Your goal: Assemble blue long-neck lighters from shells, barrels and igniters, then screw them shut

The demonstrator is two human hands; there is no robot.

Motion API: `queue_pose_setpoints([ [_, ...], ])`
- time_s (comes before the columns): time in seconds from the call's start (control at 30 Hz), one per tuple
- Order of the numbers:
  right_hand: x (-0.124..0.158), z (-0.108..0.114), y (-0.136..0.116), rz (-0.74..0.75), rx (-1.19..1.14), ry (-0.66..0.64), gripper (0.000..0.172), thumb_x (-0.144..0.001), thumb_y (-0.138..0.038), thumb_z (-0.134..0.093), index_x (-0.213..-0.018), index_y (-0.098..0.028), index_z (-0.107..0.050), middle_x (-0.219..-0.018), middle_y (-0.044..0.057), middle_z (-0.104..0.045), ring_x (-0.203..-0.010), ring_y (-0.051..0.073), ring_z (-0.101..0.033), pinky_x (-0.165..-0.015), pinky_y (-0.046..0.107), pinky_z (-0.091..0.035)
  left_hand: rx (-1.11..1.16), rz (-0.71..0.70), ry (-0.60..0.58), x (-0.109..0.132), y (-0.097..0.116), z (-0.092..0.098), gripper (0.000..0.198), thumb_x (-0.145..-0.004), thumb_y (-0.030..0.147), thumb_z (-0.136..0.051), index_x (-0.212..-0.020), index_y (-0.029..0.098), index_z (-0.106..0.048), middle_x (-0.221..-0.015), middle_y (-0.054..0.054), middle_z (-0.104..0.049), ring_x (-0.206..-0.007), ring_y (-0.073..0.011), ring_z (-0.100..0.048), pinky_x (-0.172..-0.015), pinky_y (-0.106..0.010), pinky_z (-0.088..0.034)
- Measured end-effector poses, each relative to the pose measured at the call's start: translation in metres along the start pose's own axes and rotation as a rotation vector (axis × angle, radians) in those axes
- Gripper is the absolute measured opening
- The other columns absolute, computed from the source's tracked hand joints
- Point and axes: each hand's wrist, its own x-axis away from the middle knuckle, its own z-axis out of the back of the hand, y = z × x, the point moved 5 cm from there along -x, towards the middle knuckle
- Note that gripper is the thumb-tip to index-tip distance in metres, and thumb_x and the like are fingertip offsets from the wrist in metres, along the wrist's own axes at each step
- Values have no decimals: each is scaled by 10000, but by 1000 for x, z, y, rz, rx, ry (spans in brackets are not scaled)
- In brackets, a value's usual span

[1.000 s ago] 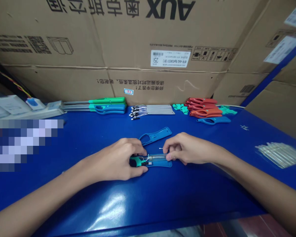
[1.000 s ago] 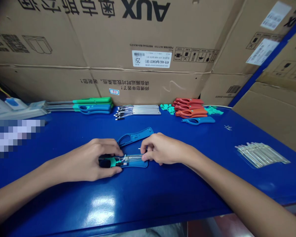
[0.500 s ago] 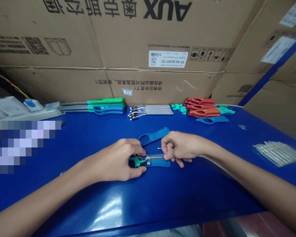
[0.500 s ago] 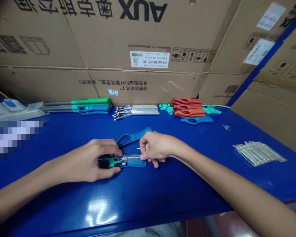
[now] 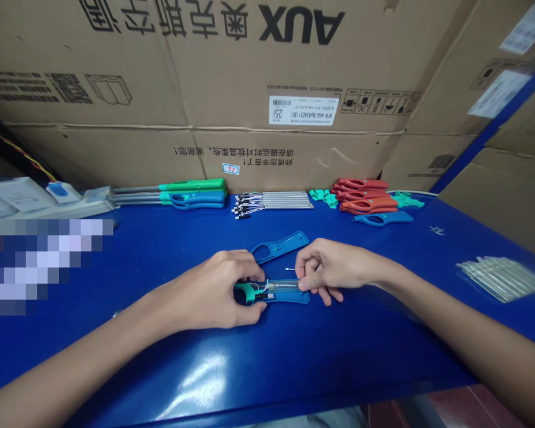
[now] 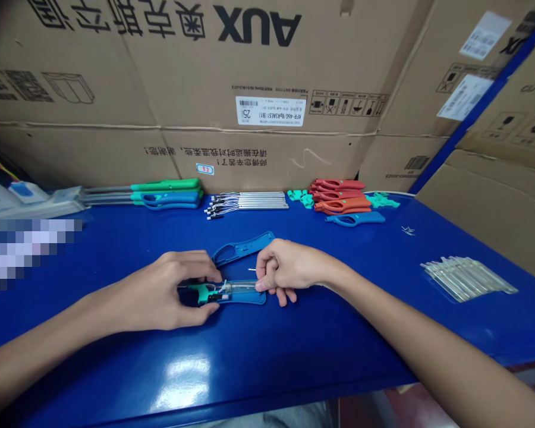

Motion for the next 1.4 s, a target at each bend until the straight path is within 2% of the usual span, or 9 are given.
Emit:
queue_pose_setpoints([
  [0.37,1,1,2,14,-12,-9,143,-785,-213,-664,-748,-145,-544,-491,-49,-600,-357,77,-536,-344,160,-431,3,-4,-1,1,0,-1,257,-745,306,-656,-952,157,-697,-862,-38,-649,-767,-173,-610,-698,-286,-488],
  [0.83,8,5,-4,15,27,-7,346,-713,-443,-758,-750,-137,-602,-503,-15,-616,-365,86,-529,-373,190,-442,-13,5,-48,0,-5,-5,253,-769,342,-662,-968,187,-680,-874,-20,-643,-816,-177,-604,-725,-287,-474],
  [0.93,8,12,-9,88,86,113,335,-782,-469,-688,-752,-144,-613,-518,-5,-618,-363,94,-516,-375,215,-429,-8,1,-46,1,-5,-4,256,-777,353,-663,-974,190,-677,-895,-19,-648,-840,-180,-608,-749,-292,-475],
  [1.0,9,26,-13,217,239,370,281,-844,-422,-624,-790,-147,-640,-605,23,-657,-448,115,-565,-450,246,-467,-8,0,-41,1,-5,-4,259,-782,362,-666,-979,194,-677,-915,-19,-652,-859,-184,-611,-762,-294,-475],
  [1.07,13,35,-17,393,462,616,206,-864,-333,-605,-918,-148,-679,-840,74,-714,-723,172,-657,-676,310,-534,-16,1,-40,2,-4,-3,264,-788,367,-668,-988,194,-676,-924,-20,-656,-865,-188,-613,-768,-298,-475],
  [1.1,13,36,-17,473,574,668,222,-864,-292,-604,-1017,-151,-681,-1003,96,-708,-914,205,-651,-824,354,-518,-20,0,-42,2,-4,-3,266,-791,368,-669,-991,193,-676,-924,-21,-658,-866,-190,-615,-771,-300,-475],
  [1.2,4,33,-7,537,775,580,343,-891,-252,-570,-1220,-175,-627,-1305,112,-595,-1227,254,-509,-1033,444,-398,-31,-1,-41,2,-4,-2,279,-805,371,-669,-1020,193,-671,-944,-26,-664,-895,-198,-617,-800,-310,-473],
  [1.27,-1,33,0,494,820,524,314,-912,-267,-550,-1201,-188,-644,-1330,107,-581,-1239,261,-503,-1040,467,-383,-40,-7,-38,2,-4,-1,294,-815,382,-666,-1045,199,-665,-967,-28,-665,-920,-205,-615,-826,-321,-470],
  [1.4,-4,35,1,469,861,551,246,-936,-268,-521,-1095,-178,-686,-1239,108,-635,-1145,257,-562,-1003,460,-403,-71,-20,-34,1,-5,0,302,-837,414,-654,-1053,203,-657,-973,-31,-665,-924,-216,-616,-858,-351,-460],
])
